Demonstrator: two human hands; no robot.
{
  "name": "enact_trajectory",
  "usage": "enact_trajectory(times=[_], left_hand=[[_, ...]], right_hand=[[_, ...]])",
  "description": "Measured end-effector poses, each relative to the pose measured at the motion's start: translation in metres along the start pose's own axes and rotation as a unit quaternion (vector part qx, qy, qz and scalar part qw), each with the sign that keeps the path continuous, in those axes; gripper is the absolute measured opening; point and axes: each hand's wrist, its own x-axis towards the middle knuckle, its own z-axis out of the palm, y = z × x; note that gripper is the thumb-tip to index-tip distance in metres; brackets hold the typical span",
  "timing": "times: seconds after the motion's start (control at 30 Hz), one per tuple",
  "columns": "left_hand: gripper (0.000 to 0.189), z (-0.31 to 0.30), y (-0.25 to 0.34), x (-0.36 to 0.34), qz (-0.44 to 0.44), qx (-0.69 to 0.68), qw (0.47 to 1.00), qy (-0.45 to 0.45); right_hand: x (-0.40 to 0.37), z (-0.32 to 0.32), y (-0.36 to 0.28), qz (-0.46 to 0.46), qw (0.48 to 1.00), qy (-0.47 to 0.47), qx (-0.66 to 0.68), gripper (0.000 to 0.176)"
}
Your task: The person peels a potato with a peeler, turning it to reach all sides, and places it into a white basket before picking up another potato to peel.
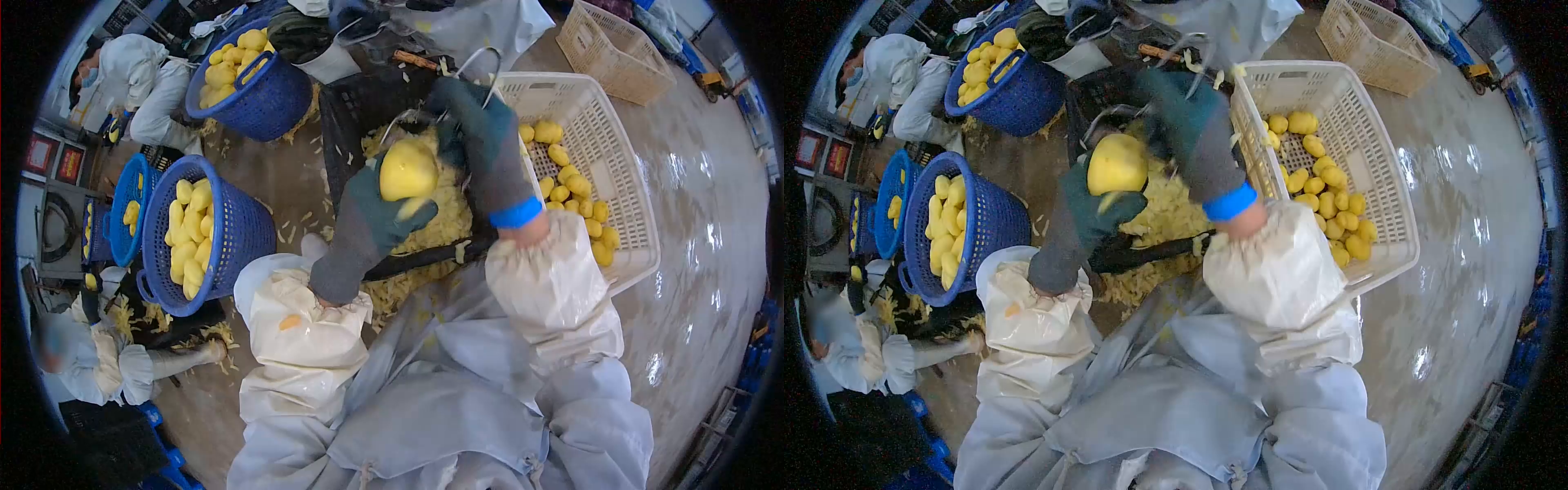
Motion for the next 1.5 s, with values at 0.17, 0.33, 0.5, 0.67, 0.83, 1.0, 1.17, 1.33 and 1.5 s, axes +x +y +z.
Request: enact_trajectory(times=[0.17,0.33,0.5,0.67,0.83,1.0,1.17,1.33,1.5], left_hand=[[0.046,-0.001,0.01,-0.004,-0.043,-0.033,0.998,0.01],[0.049,-0.003,0.012,-0.006,-0.095,-0.071,0.992,-0.041],[0.05,-0.005,0.008,-0.006,-0.061,0.003,0.998,-0.007],[0.046,-0.004,0.018,-0.007,-0.018,0.057,0.998,0.011],[0.04,-0.003,-0.009,-0.005,-0.035,-0.019,0.999,-0.022],[0.036,-0.01,0.008,-0.004,-0.137,-0.167,0.976,-0.033],[0.032,-0.005,0.026,-0.005,-0.148,-0.27,0.951,-0.038],[0.032,-0.008,0.005,-0.006,-0.145,-0.237,0.96,-0.045],[0.05,-0.007,0.009,0.001,-0.183,-0.516,0.837,0.01]], right_hand=[[0.008,-0.007,-0.025,0.187,0.974,0.009,0.128,0.025],[0.018,-0.016,0.01,0.141,0.986,0.043,0.076,0.025],[-0.01,0.011,-0.026,0.069,0.994,-0.074,0.037,0.026],[0.016,-0.015,-0.011,0.102,0.982,0.012,0.156,0.026],[-0.002,0.002,-0.008,0.105,0.992,-0.059,0.024,0.029],[-0.011,0.007,-0.024,0.071,0.987,-0.015,0.146,0.024],[0.015,-0.019,0.015,0.155,0.975,0.052,0.151,0.025],[0.0,0.002,-0.001,0.136,0.984,0.045,0.103,0.027],[0.0,-0.004,-0.024,0.148,0.976,0.019,0.155,0.022]])
